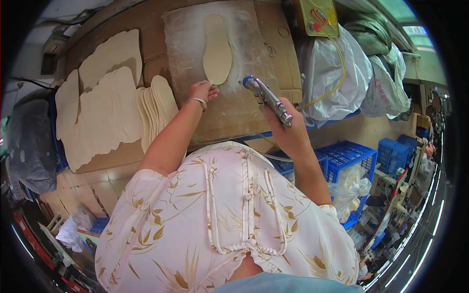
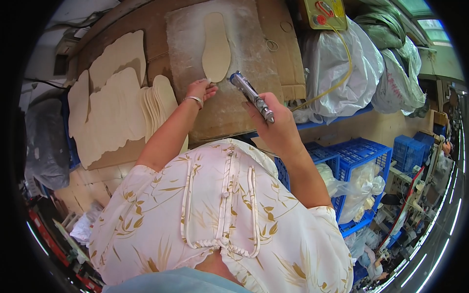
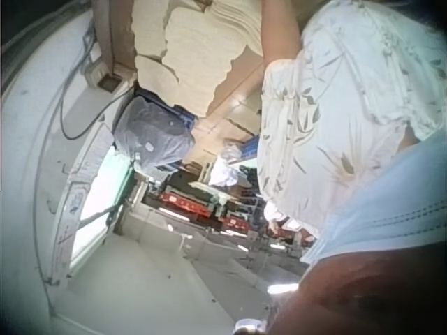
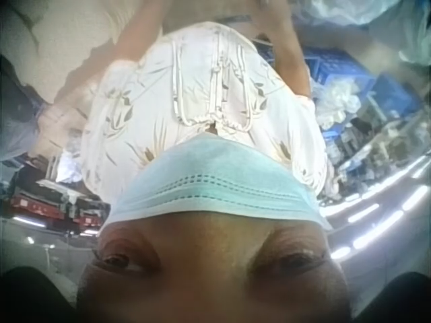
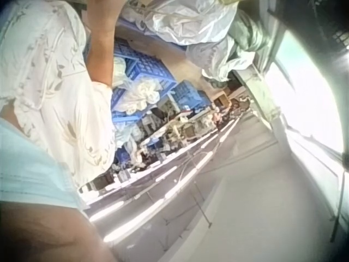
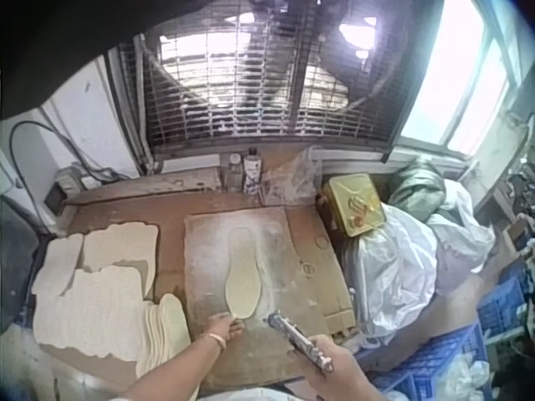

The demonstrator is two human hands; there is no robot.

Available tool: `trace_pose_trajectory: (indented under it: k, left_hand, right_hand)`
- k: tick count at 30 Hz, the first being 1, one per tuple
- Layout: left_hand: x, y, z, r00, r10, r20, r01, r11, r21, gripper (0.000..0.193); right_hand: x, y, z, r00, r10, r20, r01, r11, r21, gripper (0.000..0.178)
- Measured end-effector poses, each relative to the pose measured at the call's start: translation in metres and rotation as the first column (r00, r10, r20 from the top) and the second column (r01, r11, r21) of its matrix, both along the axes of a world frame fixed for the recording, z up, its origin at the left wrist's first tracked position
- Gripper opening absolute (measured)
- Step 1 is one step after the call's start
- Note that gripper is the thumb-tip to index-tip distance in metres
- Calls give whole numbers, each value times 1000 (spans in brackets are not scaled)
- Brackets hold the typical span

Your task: Applying glue to shoe insoles using a spray gun and stacking them on a workstation.

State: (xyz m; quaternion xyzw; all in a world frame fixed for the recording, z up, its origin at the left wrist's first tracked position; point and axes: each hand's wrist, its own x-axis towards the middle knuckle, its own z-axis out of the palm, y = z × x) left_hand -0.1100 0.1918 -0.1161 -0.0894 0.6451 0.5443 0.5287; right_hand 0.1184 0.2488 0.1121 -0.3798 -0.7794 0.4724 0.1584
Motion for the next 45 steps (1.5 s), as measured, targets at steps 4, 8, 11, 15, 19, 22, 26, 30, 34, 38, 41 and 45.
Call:
trace_pose_trajectory:
  k: [4, 8, 11, 15, 19, 22, 26, 30, 34, 38, 41, 45]
  left_hand:
    - [1, 1, 5, 1000, -7, -4, 7, 1000, -8, 24]
    - [0, 0, 2, 1000, -13, -6, 13, 1000, -1, 25]
    - [2, 2, 4, 1000, -11, -7, 10, 1000, -15, 26]
    - [0, 0, 0, 1000, -13, -13, 12, 1000, -22, 27]
    - [1, 0, -2, 1000, -13, -14, 13, 1000, -25, 27]
    - [1, 0, -3, 1000, -12, -22, 12, 999, -39, 26]
    - [1, -2, -3, 1000, -3, -21, 2, 999, -49, 25]
    - [2, -2, 2, 1000, -13, -21, 12, 999, -47, 24]
    - [3, -3, 2, 1000, -1, -22, 1, 999, -40, 24]
    - [3, -4, -1, 1000, -6, -25, 5, 999, -38, 24]
    - [1, -4, -1, 1000, -11, -24, 10, 999, -36, 23]
    - [2, -5, -2, 1000, -11, -28, 10, 999, -35, 22]
  right_hand:
    - [3, 3, 1, 988, -121, 97, 122, 993, -7, 19]
    - [12, -6, -3, 999, -25, 44, 24, 1000, 19, 19]
    - [12, -5, 0, 996, -74, 51, 74, 997, -5, 19]
    - [21, -4, -2, 996, -57, 66, 57, 998, 8, 18]
    - [23, -9, 0, 1000, -2, -29, 1, 1000, -22, 18]
    - [28, -6, -4, 990, -114, 77, 116, 993, -11, 18]
    - [32, -15, -2, 998, -46, 30, 48, 997, -62, 18]
    - [32, -11, -5, 998, -56, 35, 57, 998, -30, 18]
    - [35, -13, -1, 998, -43, 35, 45, 997, -66, 18]
    - [27, -15, 1, 1000, -7, -28, 6, 999, -35, 18]
    - [34, -10, -3, 992, -84, 97, 85, 996, -13, 19]
    - [40, -16, -1, 998, -7, 63, 13, 996, -91, 19]
